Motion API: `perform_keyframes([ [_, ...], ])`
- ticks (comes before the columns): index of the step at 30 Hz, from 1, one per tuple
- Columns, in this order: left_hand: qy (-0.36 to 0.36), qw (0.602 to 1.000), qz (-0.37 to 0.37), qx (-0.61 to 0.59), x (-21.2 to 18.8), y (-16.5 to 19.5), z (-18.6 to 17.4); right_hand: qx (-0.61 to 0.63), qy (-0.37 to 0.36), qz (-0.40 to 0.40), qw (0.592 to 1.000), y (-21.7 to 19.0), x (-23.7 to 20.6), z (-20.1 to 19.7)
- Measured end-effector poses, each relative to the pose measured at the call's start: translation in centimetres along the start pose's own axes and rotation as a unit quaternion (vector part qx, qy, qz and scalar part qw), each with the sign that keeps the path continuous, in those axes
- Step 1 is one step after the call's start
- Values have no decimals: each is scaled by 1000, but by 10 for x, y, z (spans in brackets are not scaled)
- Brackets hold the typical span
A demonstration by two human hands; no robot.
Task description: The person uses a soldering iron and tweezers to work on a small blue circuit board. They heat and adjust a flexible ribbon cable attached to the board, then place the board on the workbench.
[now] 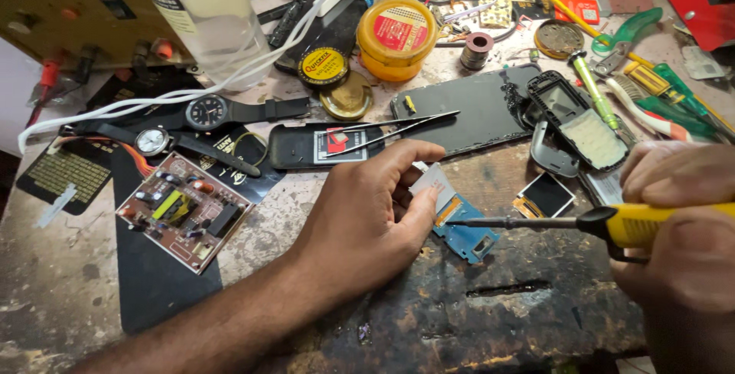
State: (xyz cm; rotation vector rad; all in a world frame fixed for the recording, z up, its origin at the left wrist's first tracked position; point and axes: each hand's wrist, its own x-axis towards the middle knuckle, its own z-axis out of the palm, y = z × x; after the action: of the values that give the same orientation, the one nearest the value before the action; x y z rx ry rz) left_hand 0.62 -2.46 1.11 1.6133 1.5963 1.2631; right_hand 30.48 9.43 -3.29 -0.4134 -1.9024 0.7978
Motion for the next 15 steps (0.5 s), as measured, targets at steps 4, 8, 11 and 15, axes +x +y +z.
perform_keyframes([
  [4, -1, 1000, -13, 1, 1, 0, 1, -4, 7, -9, 1000, 16, -13, -8],
  [8, 7, 1000, -4, 3, 2, -1, 1, -4, 4, -14, 1000, 27, -13, -11],
  [11, 5, 1000, 0, 3, 1, -2, 0, -18, 8, -10, 1000, 21, -8, -8],
  [15, -2, 1000, -15, 7, 1, -3, 0, -16, 21, 4, 1000, 0, -4, 6],
])
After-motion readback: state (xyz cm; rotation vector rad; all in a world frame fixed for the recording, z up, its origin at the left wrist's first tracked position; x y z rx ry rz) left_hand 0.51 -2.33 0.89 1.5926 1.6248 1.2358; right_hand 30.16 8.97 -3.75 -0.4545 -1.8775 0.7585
